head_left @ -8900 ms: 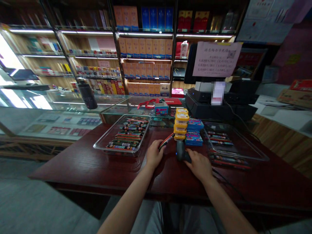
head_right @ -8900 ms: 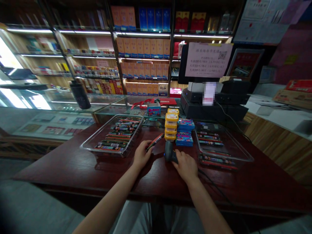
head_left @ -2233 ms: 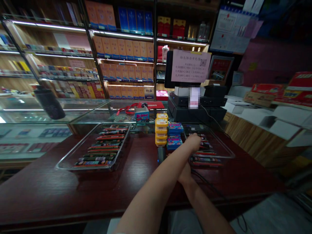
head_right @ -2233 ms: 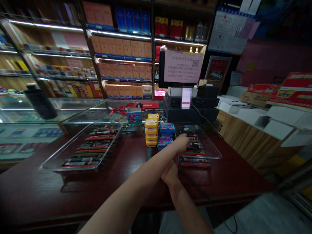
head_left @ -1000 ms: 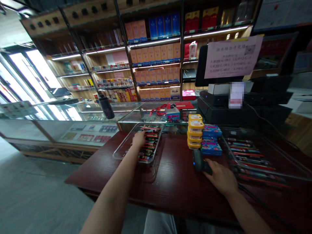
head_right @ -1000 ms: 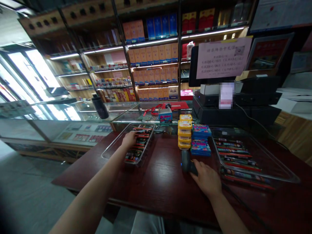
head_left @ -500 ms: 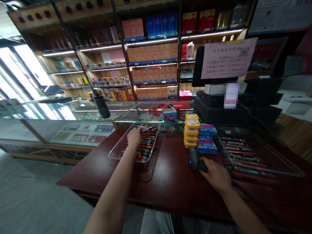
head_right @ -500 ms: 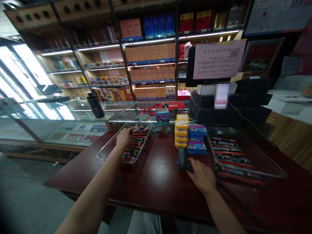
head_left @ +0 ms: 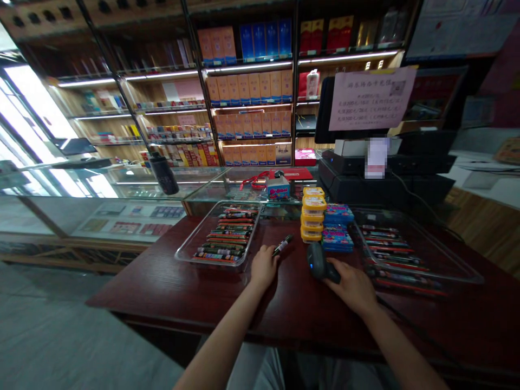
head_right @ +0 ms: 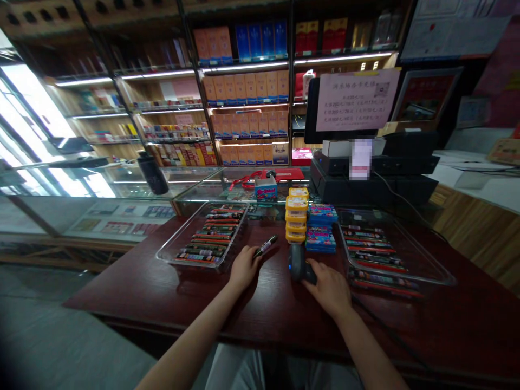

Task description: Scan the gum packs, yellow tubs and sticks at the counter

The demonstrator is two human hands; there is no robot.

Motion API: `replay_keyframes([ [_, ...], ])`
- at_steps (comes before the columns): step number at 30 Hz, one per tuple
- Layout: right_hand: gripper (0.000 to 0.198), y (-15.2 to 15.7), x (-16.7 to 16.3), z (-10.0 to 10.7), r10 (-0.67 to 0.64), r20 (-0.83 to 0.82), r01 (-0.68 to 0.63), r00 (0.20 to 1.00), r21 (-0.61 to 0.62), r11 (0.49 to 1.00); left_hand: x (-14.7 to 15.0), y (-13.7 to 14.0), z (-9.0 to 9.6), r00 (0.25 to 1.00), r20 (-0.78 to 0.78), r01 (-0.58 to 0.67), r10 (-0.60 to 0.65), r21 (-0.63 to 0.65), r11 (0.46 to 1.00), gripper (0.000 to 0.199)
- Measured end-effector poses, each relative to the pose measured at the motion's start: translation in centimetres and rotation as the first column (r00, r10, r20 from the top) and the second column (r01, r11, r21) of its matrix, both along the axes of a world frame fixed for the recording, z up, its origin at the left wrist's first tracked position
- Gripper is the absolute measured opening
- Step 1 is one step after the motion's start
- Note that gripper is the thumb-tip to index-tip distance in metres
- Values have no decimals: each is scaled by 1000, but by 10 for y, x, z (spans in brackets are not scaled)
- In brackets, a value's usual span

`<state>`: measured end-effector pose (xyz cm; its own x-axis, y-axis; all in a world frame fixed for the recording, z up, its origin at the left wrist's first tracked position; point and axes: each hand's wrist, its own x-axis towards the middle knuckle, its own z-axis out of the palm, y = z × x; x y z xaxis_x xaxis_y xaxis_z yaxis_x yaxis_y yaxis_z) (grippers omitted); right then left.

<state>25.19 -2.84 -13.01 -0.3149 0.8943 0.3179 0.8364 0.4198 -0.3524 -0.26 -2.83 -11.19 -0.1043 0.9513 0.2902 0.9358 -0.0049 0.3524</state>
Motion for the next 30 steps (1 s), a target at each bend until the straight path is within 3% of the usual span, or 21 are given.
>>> replay_keyframes([
  [5, 43, -2, -5, 17, 16, -308, -107, 951, -282, 954, 1, 5, -14, 999, -50, -9, 11, 35, 999, 21],
  [7, 46, -3, -7, 23, -3, -450, -205, 893, -414, 887, 3, 4, -14, 998, -55, -13, 15, 38, 999, 19],
  [11, 46, -7, -8, 32, -65, -591, -389, 804, -606, 694, 4, 4, -14, 996, -72, -47, 48, 17, 999, 18],
  [13, 44, -10, -7, 36, -69, -611, -426, 788, -624, 656, 5, 5, -15, 993, -102, -55, 56, 7, 998, 19],
  [24, 40, -14, -5, 43, -76, -680, -464, 729, -573, 675, 7, 7, -14, 984, -169, -63, 59, -21, 998, 20],
  [30, 40, -12, -7, 38, -77, -621, -397, 780, -586, 706, 5, 7, -19, 987, -152, -51, 53, 19, 999, 20],
])
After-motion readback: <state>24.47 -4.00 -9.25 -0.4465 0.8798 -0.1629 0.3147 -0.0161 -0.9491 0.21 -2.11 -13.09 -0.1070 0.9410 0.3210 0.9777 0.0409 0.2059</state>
